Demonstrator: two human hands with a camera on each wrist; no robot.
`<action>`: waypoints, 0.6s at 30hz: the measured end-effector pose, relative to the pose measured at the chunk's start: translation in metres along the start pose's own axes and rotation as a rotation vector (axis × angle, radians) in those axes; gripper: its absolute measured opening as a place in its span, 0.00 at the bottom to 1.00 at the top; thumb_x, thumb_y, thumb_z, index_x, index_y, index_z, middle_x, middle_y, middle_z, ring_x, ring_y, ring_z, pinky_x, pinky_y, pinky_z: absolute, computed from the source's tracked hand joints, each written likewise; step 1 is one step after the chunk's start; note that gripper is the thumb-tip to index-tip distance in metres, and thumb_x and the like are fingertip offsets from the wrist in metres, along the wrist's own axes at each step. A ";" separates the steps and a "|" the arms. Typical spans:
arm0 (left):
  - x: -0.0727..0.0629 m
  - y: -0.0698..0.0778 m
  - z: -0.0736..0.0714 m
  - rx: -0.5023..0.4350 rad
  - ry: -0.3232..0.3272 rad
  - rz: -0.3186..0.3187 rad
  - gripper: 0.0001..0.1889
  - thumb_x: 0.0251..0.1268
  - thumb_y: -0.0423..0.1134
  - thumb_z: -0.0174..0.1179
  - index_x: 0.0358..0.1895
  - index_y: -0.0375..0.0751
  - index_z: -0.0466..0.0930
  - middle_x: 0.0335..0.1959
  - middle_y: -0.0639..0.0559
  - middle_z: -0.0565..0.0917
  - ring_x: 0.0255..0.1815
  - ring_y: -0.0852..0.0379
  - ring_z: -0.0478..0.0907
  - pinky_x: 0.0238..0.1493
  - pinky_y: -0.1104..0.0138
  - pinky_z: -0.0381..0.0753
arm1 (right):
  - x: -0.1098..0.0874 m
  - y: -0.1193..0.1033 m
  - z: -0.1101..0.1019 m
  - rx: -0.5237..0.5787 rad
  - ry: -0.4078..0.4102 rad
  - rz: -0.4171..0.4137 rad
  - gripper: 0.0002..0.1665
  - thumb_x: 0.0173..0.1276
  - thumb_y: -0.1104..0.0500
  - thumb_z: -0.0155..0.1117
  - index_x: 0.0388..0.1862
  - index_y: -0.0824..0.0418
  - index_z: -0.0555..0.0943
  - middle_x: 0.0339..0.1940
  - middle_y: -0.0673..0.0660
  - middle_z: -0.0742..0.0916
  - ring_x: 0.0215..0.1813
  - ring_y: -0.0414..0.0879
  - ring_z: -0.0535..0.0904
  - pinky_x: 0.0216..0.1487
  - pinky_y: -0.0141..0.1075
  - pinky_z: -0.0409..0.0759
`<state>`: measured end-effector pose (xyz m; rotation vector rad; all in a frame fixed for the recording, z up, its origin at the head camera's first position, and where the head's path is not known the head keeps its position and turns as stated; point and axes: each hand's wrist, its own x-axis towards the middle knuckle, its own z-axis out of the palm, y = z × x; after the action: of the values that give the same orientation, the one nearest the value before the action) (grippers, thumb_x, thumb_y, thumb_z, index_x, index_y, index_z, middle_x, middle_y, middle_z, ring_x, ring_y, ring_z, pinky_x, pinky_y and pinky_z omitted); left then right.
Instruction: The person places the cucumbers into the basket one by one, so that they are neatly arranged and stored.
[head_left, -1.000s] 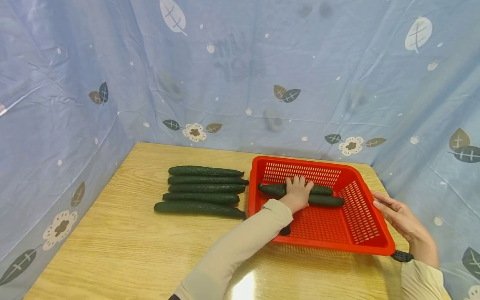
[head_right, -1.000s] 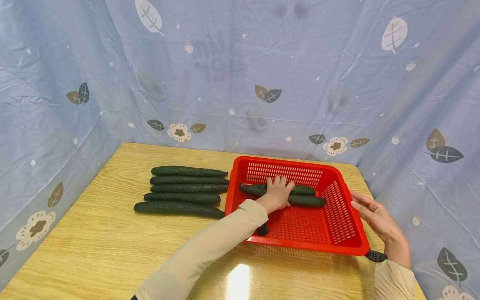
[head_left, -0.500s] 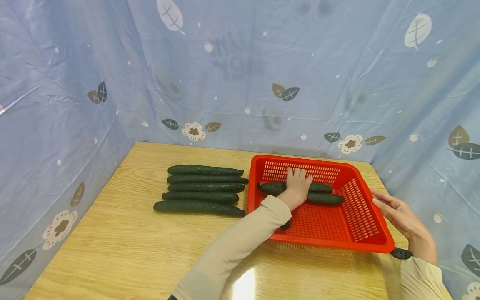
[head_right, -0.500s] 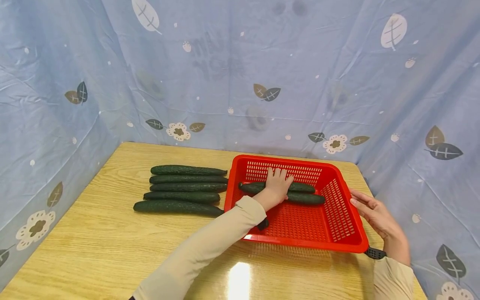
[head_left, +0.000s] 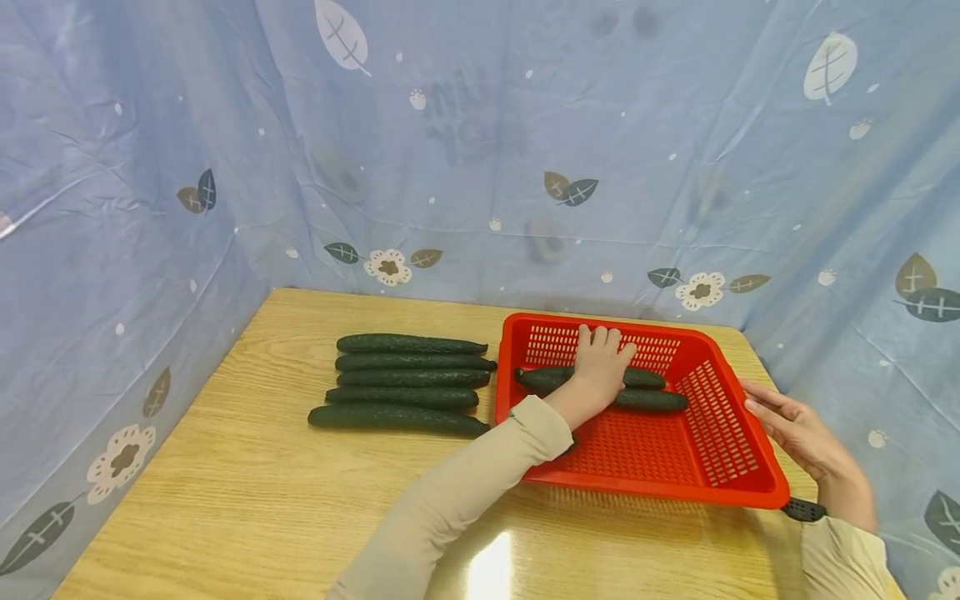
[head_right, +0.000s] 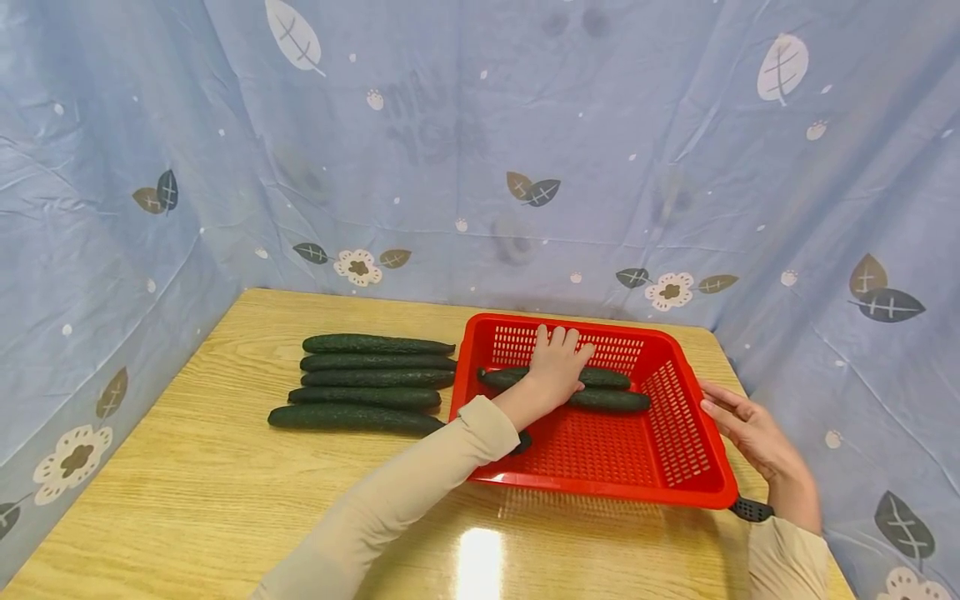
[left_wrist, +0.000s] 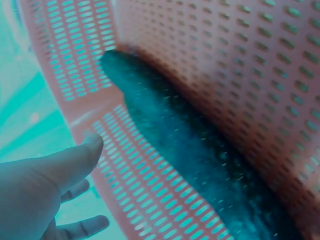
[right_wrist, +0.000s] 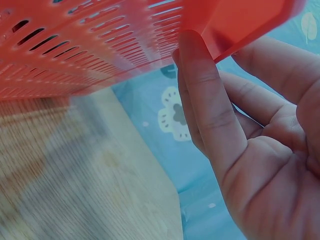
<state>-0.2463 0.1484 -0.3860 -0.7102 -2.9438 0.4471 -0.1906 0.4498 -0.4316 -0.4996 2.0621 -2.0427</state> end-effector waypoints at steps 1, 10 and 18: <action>-0.002 -0.001 -0.002 -0.003 0.009 0.001 0.30 0.60 0.66 0.48 0.64 0.69 0.54 0.60 0.58 0.58 0.63 0.55 0.54 0.68 0.55 0.49 | 0.000 0.000 0.000 0.004 0.001 -0.001 0.27 0.73 0.72 0.38 0.64 0.53 0.70 0.54 0.41 0.80 0.51 0.33 0.78 0.46 0.25 0.77; -0.020 -0.008 -0.022 -0.046 0.085 0.033 0.30 0.59 0.67 0.47 0.65 0.69 0.56 0.60 0.57 0.60 0.64 0.54 0.55 0.66 0.54 0.51 | 0.000 0.003 -0.002 0.043 -0.008 -0.005 0.28 0.73 0.73 0.37 0.62 0.51 0.72 0.55 0.42 0.81 0.52 0.34 0.79 0.46 0.26 0.77; -0.037 -0.017 -0.034 -0.127 0.177 0.028 0.29 0.58 0.69 0.47 0.62 0.67 0.63 0.59 0.57 0.65 0.64 0.53 0.58 0.67 0.51 0.52 | 0.001 0.001 -0.001 0.049 -0.010 -0.004 0.28 0.73 0.73 0.37 0.61 0.50 0.72 0.54 0.42 0.81 0.51 0.34 0.79 0.45 0.26 0.78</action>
<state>-0.2156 0.1262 -0.3489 -0.7631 -2.8178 0.1889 -0.1917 0.4505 -0.4329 -0.5058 2.0019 -2.0829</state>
